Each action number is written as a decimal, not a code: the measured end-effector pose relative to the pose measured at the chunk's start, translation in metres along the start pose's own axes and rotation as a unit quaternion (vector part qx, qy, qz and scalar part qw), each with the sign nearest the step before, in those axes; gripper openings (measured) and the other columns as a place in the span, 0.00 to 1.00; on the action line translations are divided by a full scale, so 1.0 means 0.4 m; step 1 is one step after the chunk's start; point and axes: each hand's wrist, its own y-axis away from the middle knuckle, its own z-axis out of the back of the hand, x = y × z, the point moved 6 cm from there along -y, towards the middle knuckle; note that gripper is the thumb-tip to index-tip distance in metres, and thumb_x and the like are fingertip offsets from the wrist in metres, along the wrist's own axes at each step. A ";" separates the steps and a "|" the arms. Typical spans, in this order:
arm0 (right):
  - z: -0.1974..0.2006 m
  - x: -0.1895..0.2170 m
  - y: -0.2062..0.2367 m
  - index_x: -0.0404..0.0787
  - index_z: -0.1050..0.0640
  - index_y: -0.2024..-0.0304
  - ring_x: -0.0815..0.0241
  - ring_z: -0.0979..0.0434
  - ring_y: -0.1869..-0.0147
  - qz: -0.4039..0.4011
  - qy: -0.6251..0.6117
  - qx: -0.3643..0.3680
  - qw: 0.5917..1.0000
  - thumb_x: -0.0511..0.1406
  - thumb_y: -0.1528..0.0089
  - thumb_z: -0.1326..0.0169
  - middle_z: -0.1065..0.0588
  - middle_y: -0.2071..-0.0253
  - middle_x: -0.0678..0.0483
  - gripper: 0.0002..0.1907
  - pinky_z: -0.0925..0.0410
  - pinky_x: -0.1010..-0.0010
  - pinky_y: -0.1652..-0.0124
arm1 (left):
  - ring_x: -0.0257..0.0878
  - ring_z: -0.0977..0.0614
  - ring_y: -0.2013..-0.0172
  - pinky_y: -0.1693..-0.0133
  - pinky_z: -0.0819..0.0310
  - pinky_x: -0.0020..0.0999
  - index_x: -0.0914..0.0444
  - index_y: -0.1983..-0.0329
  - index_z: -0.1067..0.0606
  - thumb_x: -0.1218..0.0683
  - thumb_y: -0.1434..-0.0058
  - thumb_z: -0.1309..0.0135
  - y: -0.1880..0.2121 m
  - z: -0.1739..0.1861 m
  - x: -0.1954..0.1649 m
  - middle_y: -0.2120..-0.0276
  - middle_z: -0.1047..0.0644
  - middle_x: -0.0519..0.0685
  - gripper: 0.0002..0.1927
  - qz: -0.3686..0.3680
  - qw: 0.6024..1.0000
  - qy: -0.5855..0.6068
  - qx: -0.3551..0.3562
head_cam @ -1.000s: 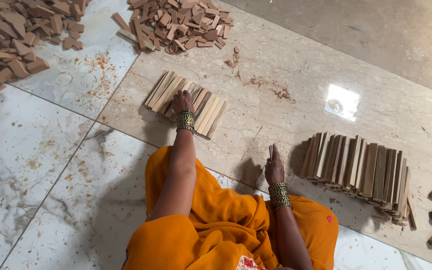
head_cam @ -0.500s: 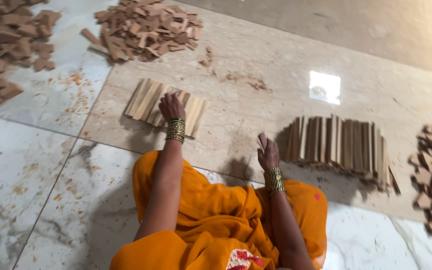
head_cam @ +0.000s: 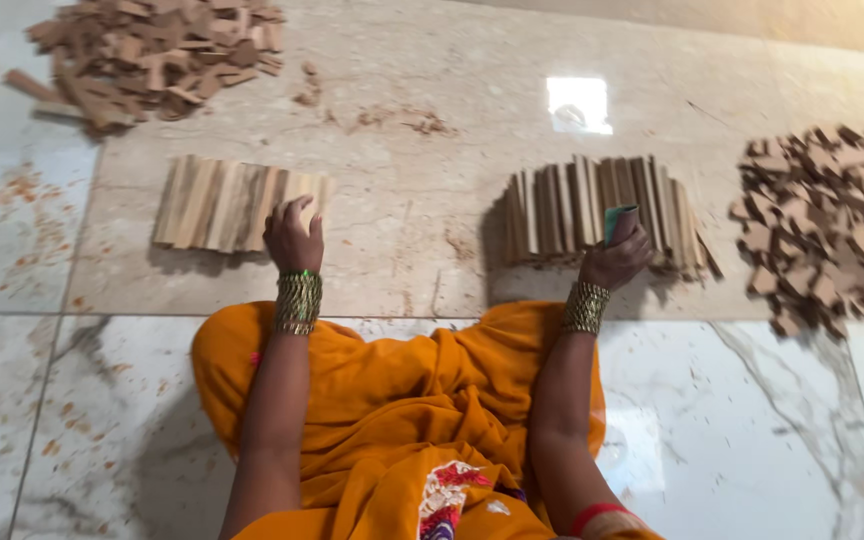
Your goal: The person sits on the floor and sorts small wooden sticks and offcut pieces, picking sticks one at a time and aligning them into a neat pile beside a larger stack of sticks, with piles of irregular wood scraps around the work area.
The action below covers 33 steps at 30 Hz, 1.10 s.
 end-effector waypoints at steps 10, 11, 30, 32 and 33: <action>0.020 -0.157 -0.042 0.34 0.26 0.52 0.37 0.25 0.46 -0.051 -0.029 -0.079 0.995 0.27 0.42 0.37 0.23 0.55 0.41 0.18 0.34 0.43 0.45 | 0.47 0.20 0.56 0.52 0.27 0.44 0.56 0.49 0.21 0.58 0.43 0.35 0.104 -0.054 -0.007 0.57 0.20 0.46 0.18 -0.016 0.998 0.029 0.056; 0.026 -0.165 -0.044 0.33 0.26 0.52 0.35 0.25 0.48 -0.052 -0.052 -0.086 0.994 0.28 0.41 0.36 0.24 0.56 0.39 0.17 0.33 0.43 0.47 | 0.46 0.20 0.58 0.53 0.26 0.43 0.56 0.49 0.21 0.58 0.42 0.36 0.101 -0.066 0.002 0.57 0.20 0.46 0.17 0.003 0.996 0.040 0.073; -0.091 -0.247 -0.210 0.37 0.24 0.53 0.40 0.19 0.51 -0.086 0.134 0.250 0.955 0.35 0.43 0.38 0.20 0.56 0.39 0.17 0.28 0.49 0.49 | 0.44 0.20 0.62 0.57 0.25 0.41 0.56 0.49 0.21 0.60 0.41 0.36 0.117 -0.106 -0.004 0.60 0.20 0.45 0.17 0.014 0.991 0.035 0.125; -0.084 -0.218 -0.206 0.38 0.23 0.53 0.41 0.18 0.50 -0.006 0.168 0.202 0.965 0.29 0.43 0.41 0.19 0.55 0.41 0.14 0.28 0.48 0.48 | 0.44 0.20 0.62 0.57 0.25 0.41 0.56 0.49 0.21 0.59 0.41 0.35 0.118 -0.108 -0.008 0.60 0.20 0.45 0.17 0.007 0.992 0.027 0.125; -0.083 -0.215 -0.208 0.38 0.23 0.53 0.40 0.19 0.51 -0.002 0.163 0.197 0.967 0.30 0.43 0.41 0.20 0.55 0.40 0.15 0.28 0.48 0.49 | 0.44 0.20 0.62 0.57 0.25 0.42 0.56 0.49 0.21 0.59 0.42 0.35 0.118 -0.108 -0.010 0.60 0.20 0.45 0.18 0.004 0.992 0.025 0.124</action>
